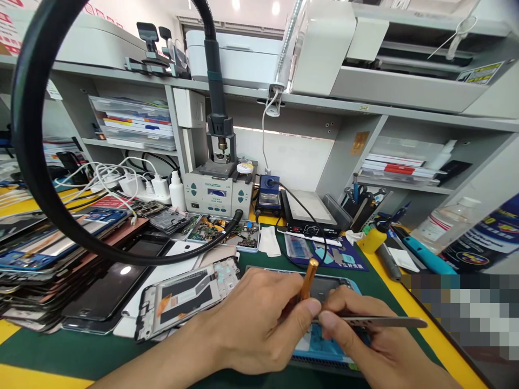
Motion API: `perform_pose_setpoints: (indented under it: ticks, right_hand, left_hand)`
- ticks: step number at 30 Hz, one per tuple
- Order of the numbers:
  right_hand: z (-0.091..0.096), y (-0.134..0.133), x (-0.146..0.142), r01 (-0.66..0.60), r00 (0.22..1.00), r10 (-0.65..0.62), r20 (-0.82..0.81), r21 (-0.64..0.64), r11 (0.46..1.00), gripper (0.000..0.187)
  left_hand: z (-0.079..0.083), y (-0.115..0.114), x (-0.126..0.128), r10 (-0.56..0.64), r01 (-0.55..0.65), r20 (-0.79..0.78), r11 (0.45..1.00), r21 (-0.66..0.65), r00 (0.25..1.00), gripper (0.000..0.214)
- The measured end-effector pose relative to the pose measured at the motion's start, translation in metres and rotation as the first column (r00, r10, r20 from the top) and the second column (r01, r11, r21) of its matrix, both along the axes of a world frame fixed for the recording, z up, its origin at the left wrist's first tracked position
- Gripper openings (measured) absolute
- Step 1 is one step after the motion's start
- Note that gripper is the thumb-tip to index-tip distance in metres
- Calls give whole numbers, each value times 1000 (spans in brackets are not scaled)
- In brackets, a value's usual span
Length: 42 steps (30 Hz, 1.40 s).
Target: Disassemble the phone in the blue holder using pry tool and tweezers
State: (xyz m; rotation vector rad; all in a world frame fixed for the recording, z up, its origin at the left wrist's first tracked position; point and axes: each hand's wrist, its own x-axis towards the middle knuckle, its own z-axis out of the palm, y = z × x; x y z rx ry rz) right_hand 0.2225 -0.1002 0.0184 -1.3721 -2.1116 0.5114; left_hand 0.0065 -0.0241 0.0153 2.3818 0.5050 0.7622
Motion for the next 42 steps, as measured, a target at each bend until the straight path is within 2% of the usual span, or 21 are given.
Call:
perform_pose_setpoints:
  ticks: [9,42]
  right_hand:
    - [-3,-3,2,-3,1000,3,11,-29,1000,30]
    - [-1,-3,1,11,1000,-11,3,-6,1000,26]
  left_hand:
    - [-1,-1,-1,-4,4,3,1000,-3,1000,24]
    - [-2,-1,0,-8,8,22,1000,8,1000,24]
